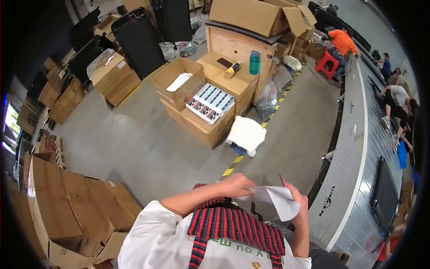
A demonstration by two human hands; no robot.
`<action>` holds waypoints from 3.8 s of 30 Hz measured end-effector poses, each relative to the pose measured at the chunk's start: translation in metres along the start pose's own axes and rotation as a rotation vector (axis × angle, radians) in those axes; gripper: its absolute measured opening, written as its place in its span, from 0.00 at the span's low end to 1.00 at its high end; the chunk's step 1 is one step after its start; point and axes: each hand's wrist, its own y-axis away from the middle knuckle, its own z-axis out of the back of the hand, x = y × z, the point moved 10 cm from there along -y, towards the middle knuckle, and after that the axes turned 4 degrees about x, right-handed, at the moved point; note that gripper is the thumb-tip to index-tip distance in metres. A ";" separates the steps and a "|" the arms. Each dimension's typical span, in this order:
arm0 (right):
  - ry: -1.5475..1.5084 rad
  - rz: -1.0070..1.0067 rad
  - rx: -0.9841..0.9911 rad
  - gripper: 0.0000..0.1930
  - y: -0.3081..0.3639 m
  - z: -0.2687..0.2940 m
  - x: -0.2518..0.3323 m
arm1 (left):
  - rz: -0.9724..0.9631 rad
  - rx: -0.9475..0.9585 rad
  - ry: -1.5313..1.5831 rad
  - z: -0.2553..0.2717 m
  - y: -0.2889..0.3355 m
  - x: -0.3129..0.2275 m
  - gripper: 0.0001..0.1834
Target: Applying stickers and labels to treadmills on a production line.
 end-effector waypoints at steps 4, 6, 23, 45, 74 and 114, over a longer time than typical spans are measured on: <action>-0.016 0.154 -0.077 0.25 -0.089 0.024 -0.011 | -0.159 -0.170 0.359 0.087 -0.030 0.039 0.24; 0.050 0.078 -0.113 0.24 -0.105 0.021 -0.038 | -0.173 -0.298 0.584 0.127 -0.031 0.077 0.29; 0.466 -0.978 0.061 0.21 -0.187 -0.060 -0.131 | 0.469 -0.997 -0.038 0.612 -0.284 0.461 0.27; 0.159 -1.317 0.068 0.18 -0.173 -0.128 -0.149 | -0.106 -0.906 0.831 0.597 -0.245 0.420 0.34; 0.225 -0.861 -0.060 0.22 -0.361 -0.240 -0.028 | -0.129 -0.814 0.903 0.556 -0.015 0.608 0.37; 0.211 -1.342 -0.674 0.25 -0.126 -0.297 0.034 | -0.318 -0.937 0.133 0.540 0.003 0.418 0.17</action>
